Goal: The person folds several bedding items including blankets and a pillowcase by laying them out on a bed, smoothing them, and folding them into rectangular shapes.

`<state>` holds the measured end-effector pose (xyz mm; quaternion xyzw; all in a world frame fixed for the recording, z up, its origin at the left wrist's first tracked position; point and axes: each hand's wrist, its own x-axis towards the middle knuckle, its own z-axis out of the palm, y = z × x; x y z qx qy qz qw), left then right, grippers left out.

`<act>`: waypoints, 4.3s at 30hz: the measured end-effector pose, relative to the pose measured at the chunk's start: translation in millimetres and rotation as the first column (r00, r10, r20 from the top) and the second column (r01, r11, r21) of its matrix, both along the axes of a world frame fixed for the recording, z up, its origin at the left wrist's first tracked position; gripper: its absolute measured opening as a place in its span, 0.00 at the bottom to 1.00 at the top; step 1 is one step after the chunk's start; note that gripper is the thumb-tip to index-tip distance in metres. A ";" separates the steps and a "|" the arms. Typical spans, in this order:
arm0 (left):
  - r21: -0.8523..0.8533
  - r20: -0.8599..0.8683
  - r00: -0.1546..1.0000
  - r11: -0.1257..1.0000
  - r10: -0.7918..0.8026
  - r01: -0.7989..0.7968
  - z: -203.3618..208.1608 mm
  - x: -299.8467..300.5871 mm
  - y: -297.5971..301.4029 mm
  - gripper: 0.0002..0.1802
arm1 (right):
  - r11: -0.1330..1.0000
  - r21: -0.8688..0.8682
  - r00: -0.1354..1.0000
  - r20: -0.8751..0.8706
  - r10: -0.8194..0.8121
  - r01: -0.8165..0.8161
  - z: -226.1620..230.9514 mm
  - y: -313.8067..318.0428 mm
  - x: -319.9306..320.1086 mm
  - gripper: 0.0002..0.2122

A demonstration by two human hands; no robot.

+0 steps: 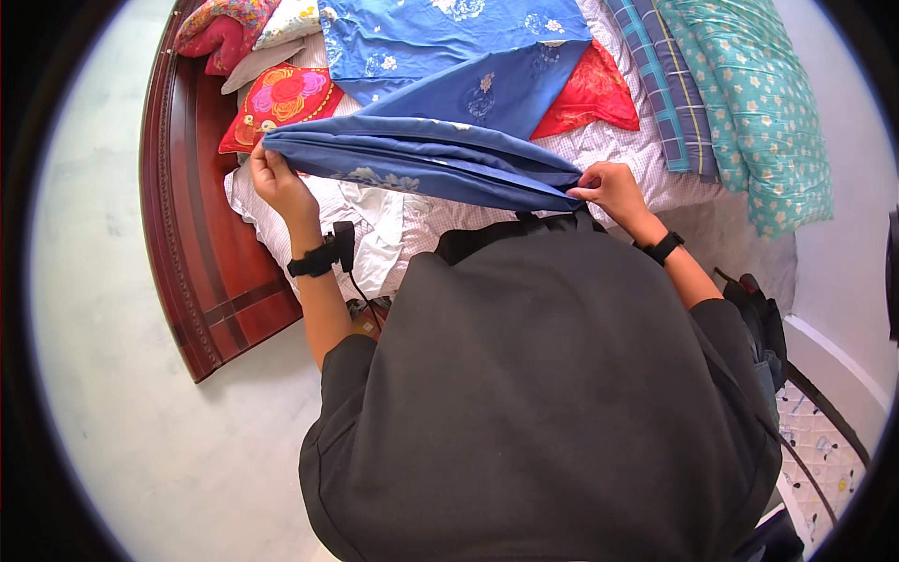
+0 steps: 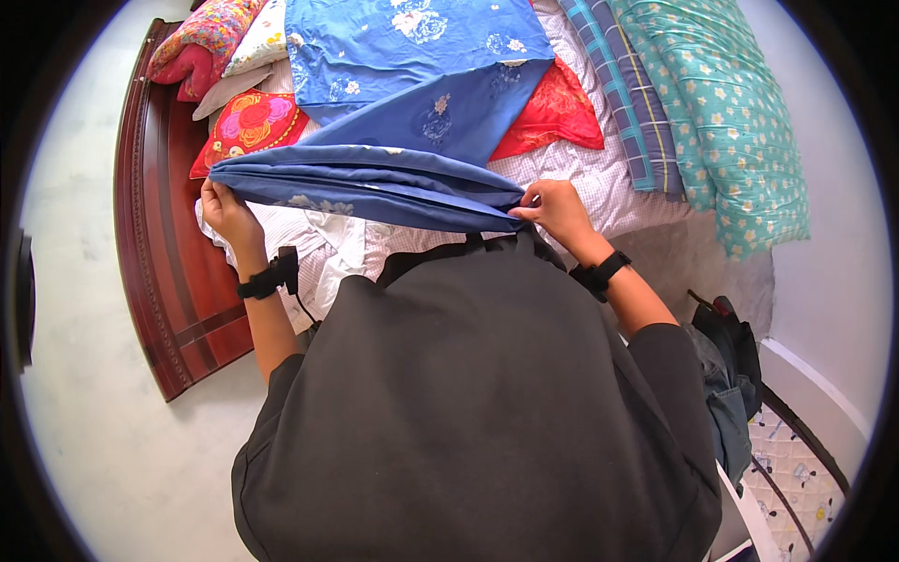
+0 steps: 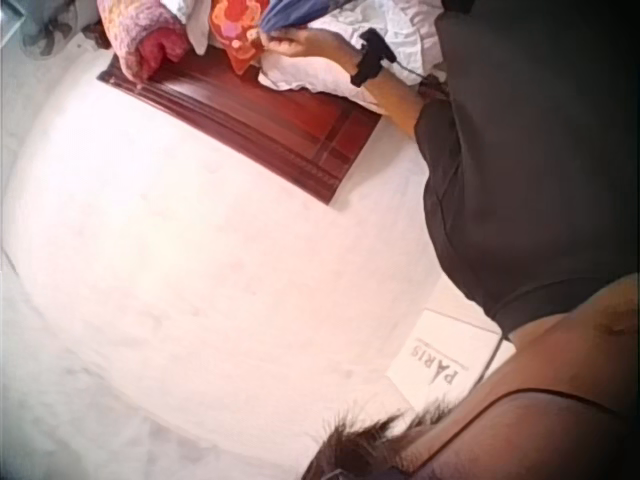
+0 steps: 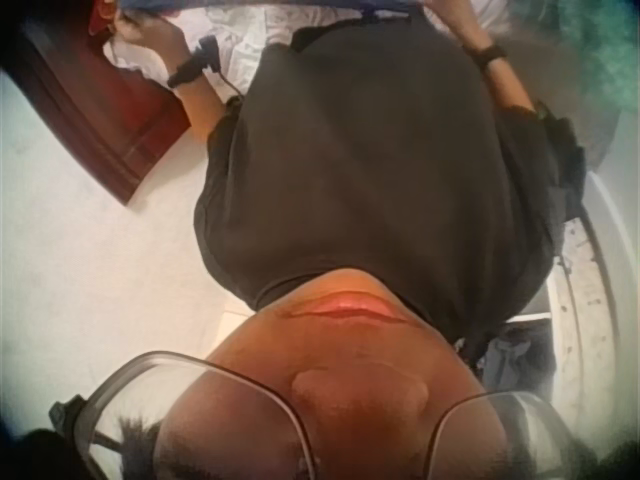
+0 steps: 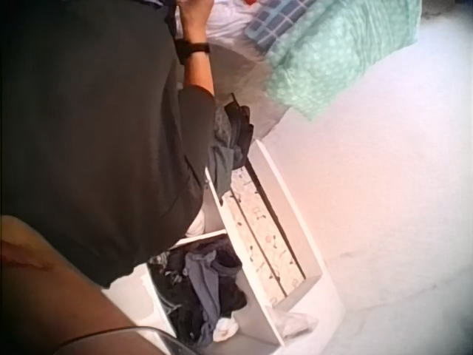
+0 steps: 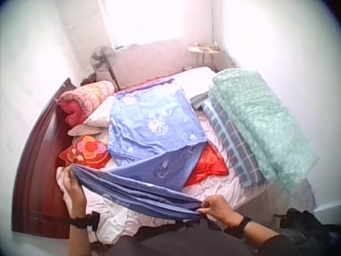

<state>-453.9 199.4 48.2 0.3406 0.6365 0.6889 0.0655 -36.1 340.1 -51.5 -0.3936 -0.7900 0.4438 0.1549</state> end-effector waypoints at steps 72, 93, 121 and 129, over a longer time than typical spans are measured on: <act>-0.973 -0.132 0.961 0.217 -0.241 -0.079 -98.6 174.3 -474.7 0.23 | 0.548 -0.256 0.424 0.409 0.808 -0.796 26.0 -209.6 35.1 0.15; -0.759 -0.051 0.999 -0.650 -0.006 -0.042 -292.0 194.3 -524.0 0.19 | 0.023 -0.588 -0.241 0.366 0.899 -0.808 -121.8 -321.4 -22.2 0.27; -0.935 0.266 -0.524 -0.349 -0.809 0.063 -313.4 808.8 264.7 0.22 | 0.196 -0.443 0.437 0.545 -0.715 0.875 -168.9 -66.3 676.6 0.14; -0.896 -0.223 -0.723 -0.156 -0.654 0.417 -182.6 1070.7 295.8 0.24 | 0.083 -0.662 0.448 0.405 -0.797 0.745 -212.2 -35.3 790.5 0.10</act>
